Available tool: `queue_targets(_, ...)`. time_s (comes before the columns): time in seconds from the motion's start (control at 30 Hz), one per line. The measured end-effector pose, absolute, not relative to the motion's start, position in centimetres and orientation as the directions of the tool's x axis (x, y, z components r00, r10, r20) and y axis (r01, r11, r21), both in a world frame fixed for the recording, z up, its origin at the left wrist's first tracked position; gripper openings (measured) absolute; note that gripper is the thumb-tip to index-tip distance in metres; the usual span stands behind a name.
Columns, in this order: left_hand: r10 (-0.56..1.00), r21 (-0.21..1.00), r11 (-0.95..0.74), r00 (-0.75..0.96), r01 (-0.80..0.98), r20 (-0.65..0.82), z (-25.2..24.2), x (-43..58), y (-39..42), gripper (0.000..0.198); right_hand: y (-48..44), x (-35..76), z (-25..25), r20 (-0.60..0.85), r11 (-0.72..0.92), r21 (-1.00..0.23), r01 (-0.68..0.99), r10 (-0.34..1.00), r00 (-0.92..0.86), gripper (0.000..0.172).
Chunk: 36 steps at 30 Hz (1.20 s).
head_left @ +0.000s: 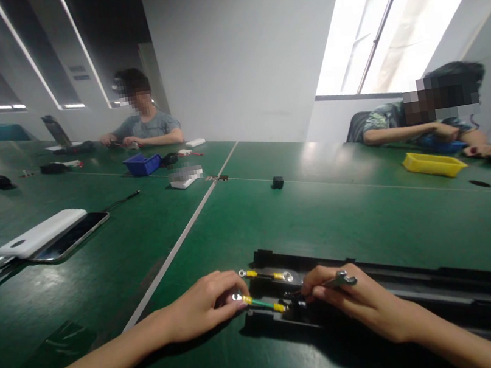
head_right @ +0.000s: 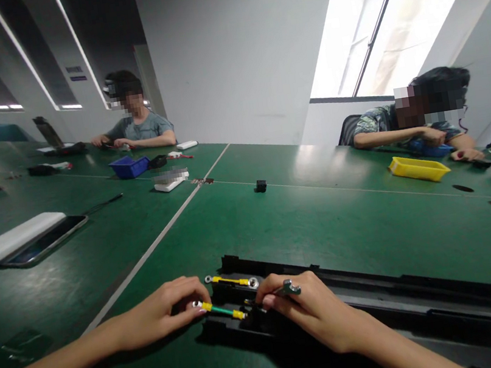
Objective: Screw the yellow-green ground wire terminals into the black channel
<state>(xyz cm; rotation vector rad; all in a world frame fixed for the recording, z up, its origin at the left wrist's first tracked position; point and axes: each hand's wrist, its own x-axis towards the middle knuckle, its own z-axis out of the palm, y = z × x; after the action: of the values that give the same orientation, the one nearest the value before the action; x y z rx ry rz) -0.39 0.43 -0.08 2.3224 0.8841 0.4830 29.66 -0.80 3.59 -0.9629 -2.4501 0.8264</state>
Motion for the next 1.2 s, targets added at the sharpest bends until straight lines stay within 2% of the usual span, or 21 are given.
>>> queue_targets(0.67, 0.686, 0.648, -0.607, 0.715, 0.46, 0.135, -0.25, -0.48, 0.43, 0.006, -0.7, 29.69, 3.74, 0.143, 0.61, -0.68, 0.408, 0.655, -0.742, 0.027)
queue_targets(1.2, 0.685, 0.645, -0.611, 0.714, 0.458, 0.143, -0.4, -0.5, 0.47, 0.006, -0.86, 29.58, 4.38, 0.139, 0.639, -0.643, 0.422, 0.639, -0.756, 0.032)
